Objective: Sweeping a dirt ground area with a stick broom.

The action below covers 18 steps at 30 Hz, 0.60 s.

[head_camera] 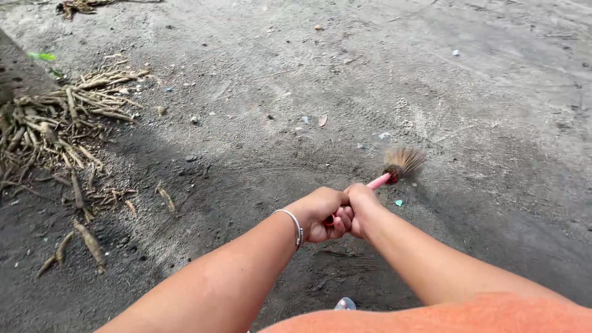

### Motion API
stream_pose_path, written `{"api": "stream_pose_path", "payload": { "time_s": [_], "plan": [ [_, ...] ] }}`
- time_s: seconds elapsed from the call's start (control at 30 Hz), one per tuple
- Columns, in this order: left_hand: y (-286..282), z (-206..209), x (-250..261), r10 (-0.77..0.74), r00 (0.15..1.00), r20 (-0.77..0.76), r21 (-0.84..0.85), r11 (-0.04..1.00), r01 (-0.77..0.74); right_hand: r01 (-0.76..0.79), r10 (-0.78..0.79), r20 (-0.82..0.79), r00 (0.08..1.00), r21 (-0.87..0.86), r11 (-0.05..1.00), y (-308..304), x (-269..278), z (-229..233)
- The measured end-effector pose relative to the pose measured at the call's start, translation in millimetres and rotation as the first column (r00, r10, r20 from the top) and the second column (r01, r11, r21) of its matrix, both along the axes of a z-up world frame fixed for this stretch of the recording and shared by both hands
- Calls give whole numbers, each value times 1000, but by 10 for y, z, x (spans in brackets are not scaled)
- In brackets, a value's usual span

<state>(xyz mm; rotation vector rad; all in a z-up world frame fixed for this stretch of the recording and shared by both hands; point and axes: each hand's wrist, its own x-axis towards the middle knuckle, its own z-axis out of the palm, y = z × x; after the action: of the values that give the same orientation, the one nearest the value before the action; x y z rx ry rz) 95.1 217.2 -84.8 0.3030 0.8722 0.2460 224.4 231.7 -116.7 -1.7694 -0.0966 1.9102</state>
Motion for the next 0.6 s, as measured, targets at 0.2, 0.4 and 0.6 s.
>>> {"api": "stream_pose_path", "payload": {
  "time_s": [0.2, 0.4, 0.6],
  "plan": [
    [-280, 627, 411, 41, 998, 43, 108, 993, -45, 74, -64, -62, 996, 168, 983, 289, 423, 108],
    [-557, 667, 1080, 6, 975, -222, 166, 986, 31, 8, 19, -610, 792, 41, 999, 442, 1211, -1075],
    [-526, -344, 1310, -403, 911, 90, -132, 902, 412, 442, -417, -302, 857, 14, 897, -505, 1549, -735]
  ]
}}
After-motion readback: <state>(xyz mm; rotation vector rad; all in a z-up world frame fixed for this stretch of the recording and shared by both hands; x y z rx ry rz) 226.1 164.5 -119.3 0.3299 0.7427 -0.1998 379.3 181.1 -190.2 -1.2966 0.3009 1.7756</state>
